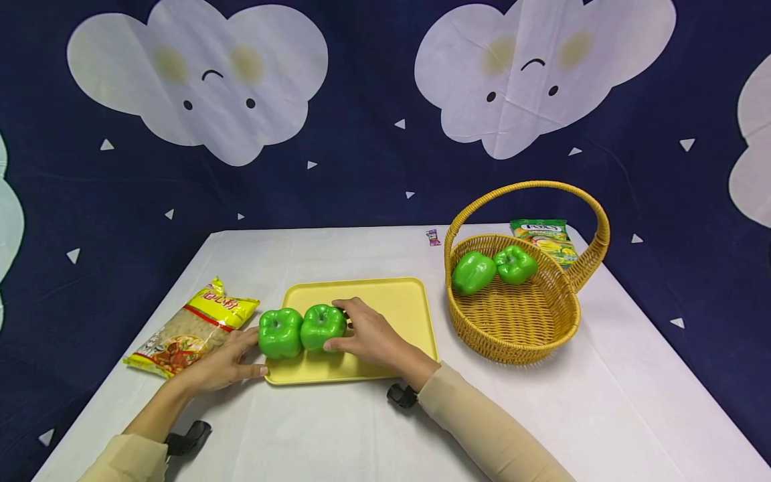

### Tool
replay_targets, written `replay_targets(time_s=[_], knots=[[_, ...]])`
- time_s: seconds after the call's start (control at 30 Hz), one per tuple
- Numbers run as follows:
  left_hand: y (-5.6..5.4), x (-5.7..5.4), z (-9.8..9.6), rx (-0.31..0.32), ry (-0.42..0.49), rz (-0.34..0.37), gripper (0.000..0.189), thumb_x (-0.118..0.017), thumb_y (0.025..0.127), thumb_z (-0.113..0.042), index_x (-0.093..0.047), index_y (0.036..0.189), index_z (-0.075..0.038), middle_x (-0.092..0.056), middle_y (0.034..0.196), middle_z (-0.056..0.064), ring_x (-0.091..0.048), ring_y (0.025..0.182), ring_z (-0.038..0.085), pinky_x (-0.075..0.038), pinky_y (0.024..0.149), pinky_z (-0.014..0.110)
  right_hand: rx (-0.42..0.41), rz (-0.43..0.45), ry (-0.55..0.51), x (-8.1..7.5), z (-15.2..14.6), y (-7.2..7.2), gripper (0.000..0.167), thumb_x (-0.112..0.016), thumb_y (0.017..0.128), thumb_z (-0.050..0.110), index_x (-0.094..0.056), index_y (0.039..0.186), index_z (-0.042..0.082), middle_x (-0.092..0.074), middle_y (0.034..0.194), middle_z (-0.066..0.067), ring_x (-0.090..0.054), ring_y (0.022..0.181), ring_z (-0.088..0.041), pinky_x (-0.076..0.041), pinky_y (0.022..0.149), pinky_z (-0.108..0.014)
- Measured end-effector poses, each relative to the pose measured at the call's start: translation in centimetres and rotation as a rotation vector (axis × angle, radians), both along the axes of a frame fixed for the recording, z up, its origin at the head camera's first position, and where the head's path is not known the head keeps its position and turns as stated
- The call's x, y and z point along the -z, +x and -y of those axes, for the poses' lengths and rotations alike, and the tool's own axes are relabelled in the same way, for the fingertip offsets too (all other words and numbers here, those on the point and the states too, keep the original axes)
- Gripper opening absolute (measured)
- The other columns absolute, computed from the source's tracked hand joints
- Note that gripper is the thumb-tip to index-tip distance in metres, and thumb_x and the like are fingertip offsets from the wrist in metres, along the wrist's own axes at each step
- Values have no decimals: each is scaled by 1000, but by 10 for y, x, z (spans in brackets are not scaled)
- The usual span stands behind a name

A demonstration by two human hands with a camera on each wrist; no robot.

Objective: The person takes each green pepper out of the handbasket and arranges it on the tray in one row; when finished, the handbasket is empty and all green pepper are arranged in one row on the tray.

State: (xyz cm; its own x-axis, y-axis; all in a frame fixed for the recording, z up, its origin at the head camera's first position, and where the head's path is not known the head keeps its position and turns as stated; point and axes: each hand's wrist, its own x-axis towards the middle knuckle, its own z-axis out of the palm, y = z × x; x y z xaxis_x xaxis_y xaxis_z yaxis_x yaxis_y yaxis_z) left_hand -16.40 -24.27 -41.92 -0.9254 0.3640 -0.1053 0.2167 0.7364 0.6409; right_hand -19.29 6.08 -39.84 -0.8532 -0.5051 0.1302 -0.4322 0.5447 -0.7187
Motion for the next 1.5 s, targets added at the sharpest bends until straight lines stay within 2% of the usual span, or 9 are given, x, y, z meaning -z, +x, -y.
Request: replay_targets(time_s=[0.23, 0.5, 0.63, 0.8, 0.93, 1.3, 1.5], knots=[[1, 0, 0, -2, 5, 4, 80, -72, 80, -32, -34, 145, -4, -27, 153, 21, -17, 138, 43, -17, 107, 71, 1, -3, -3, 0, -1, 0, 76, -76, 78, 36, -41, 140, 13, -52, 131, -6, -58, 114, -25, -51, 95, -37], [0, 0, 0, -7, 10, 13, 80, -72, 80, -32, -34, 145, -4, -27, 153, 21, -17, 138, 42, -17, 107, 71, 35, -34, 9, -6, -9, -1, 77, -75, 76, 45, -42, 139, 16, -51, 136, -2, -56, 119, -24, -48, 98, -41], [0, 0, 0, -7, 8, 13, 81, -72, 80, -32, -33, 145, -4, -27, 153, 21, -17, 138, 42, -17, 107, 71, 53, -83, -14, -16, -17, -3, 72, -76, 76, 40, -46, 136, 15, -55, 131, -6, -55, 119, -26, -48, 97, -42], [0, 0, 0, -5, 4, 8, 81, -72, 80, -32, -33, 145, -4, -26, 153, 21, -18, 138, 42, -17, 108, 70, 46, -188, -24, -28, -32, -5, 68, -77, 77, 33, -48, 134, 10, -58, 124, -9, -57, 114, -31, -49, 96, -43], [0, 1, 0, -6, 6, 10, 80, -72, 80, -32, -33, 145, -4, -27, 153, 20, -17, 138, 42, -16, 108, 71, 54, -249, -13, -37, -45, -5, 67, -76, 78, 34, -49, 134, 9, -58, 124, -8, -56, 114, -29, -49, 95, -43], [0, 0, 0, -1, 1, -3, 80, -72, 80, -32, -34, 145, -4, -29, 152, 21, -21, 136, 40, -20, 108, 69, 116, -319, -5, -60, -80, -9, 65, -78, 76, 30, -51, 131, 9, -59, 126, -9, -56, 117, -26, -47, 99, -43], [0, 1, 0, -4, 10, 8, 80, -73, 80, -31, -34, 145, -4, -28, 153, 20, -18, 138, 42, -17, 108, 70, 139, -342, -6, -72, -100, -9, 66, -79, 76, 29, -51, 132, 9, -58, 128, -11, -56, 115, -30, -46, 98, -46]])
